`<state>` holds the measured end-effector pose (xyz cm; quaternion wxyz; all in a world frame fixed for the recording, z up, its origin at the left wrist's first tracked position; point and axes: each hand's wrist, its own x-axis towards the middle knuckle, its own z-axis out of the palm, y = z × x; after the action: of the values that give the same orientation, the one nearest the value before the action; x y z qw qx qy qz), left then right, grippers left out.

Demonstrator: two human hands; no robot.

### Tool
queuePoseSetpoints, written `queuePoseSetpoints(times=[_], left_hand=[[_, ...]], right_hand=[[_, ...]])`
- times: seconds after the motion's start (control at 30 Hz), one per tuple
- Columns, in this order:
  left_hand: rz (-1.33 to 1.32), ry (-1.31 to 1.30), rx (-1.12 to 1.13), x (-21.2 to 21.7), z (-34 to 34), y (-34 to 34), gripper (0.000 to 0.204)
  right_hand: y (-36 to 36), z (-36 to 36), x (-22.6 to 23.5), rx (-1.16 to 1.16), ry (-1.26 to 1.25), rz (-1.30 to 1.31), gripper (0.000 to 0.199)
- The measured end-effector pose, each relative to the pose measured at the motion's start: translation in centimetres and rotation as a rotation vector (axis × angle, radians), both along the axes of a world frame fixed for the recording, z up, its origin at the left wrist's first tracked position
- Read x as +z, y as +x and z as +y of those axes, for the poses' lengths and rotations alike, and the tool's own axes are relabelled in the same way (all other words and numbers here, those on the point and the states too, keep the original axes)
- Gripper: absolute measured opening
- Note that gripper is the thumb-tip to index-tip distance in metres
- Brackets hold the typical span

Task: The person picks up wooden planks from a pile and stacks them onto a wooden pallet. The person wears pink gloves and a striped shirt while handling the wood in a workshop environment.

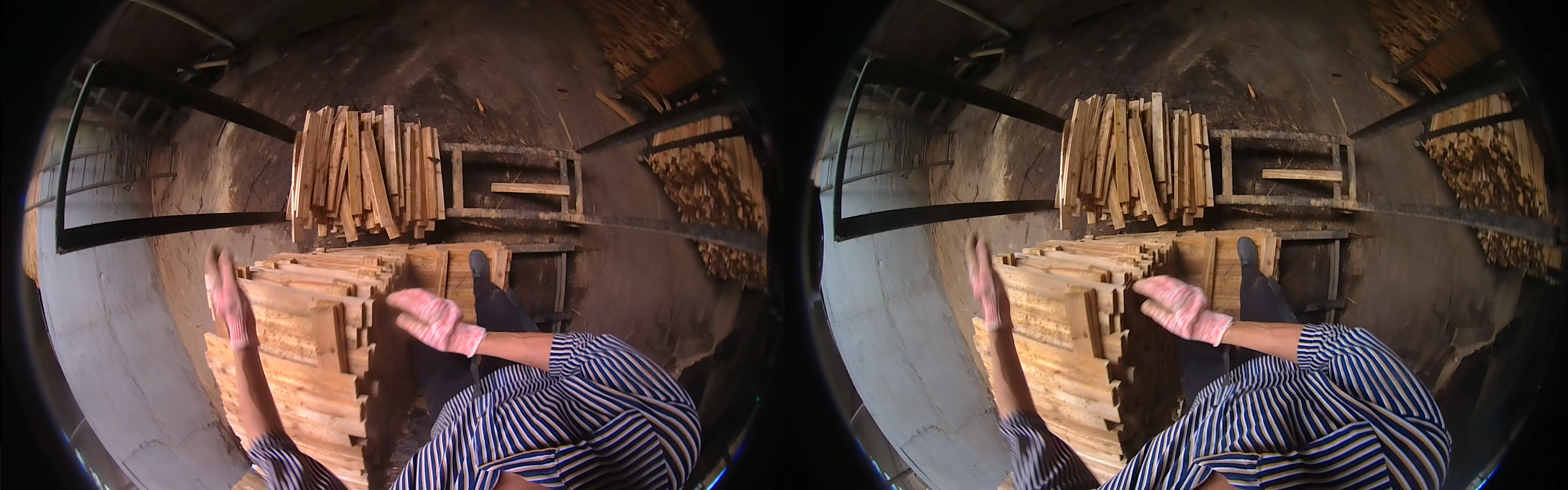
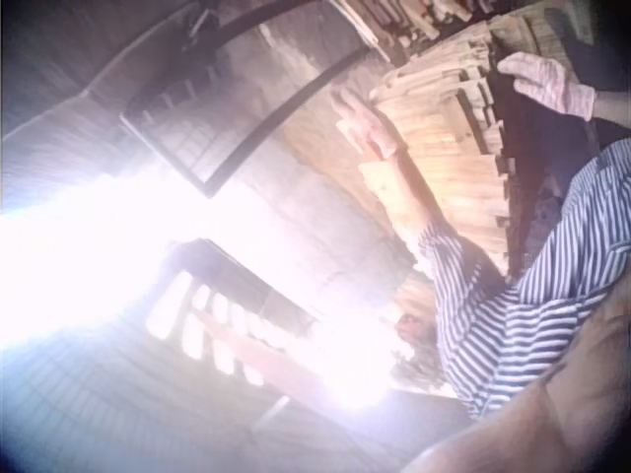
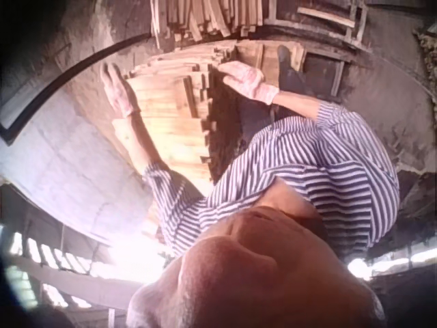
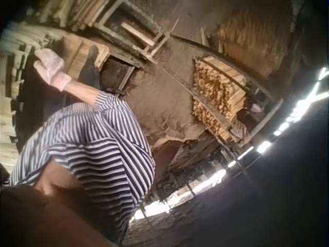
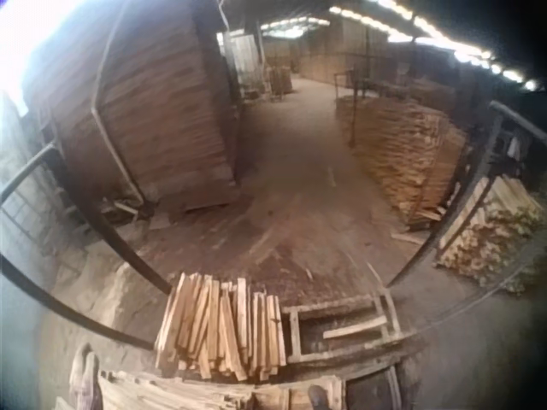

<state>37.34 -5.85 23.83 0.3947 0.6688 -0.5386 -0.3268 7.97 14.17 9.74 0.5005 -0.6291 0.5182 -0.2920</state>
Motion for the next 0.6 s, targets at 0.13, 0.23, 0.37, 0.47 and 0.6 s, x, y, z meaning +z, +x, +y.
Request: queuePoseSetpoints(times=[0.13,0.23,0.37,0.47,0.6], left_hand=[[-0.31,0.261,-0.488,-14.3,-11.2,-6.7,0.06],[-0.178,0.539,-0.625,-29.9,-15.8,-6.8,0.057],[0.022,0.575,-0.507,-49.8,-17.9,-4.3,0.055],[-0.422,0.55,-0.499,-60.4,-19.9,-2.5,0.053],[-0.762,0.476,-0.377,-72.4,-21.1,-6.6,0.041]], right_hand=[[-6.7,-1.9,-10.5,-0.247,0.168,0.214,0.055],[-10.0,-2.7,-18.4,-0.325,0.44,0.266,0.056],[-13.7,-1.6,-29.2,-0.462,0.518,0.348,0.049],[-16.0,-1.8,-37.5,-0.486,0.626,0.349,0.05],[-16.4,-6.1,-48.2,-0.309,0.677,0.506,0.062]])
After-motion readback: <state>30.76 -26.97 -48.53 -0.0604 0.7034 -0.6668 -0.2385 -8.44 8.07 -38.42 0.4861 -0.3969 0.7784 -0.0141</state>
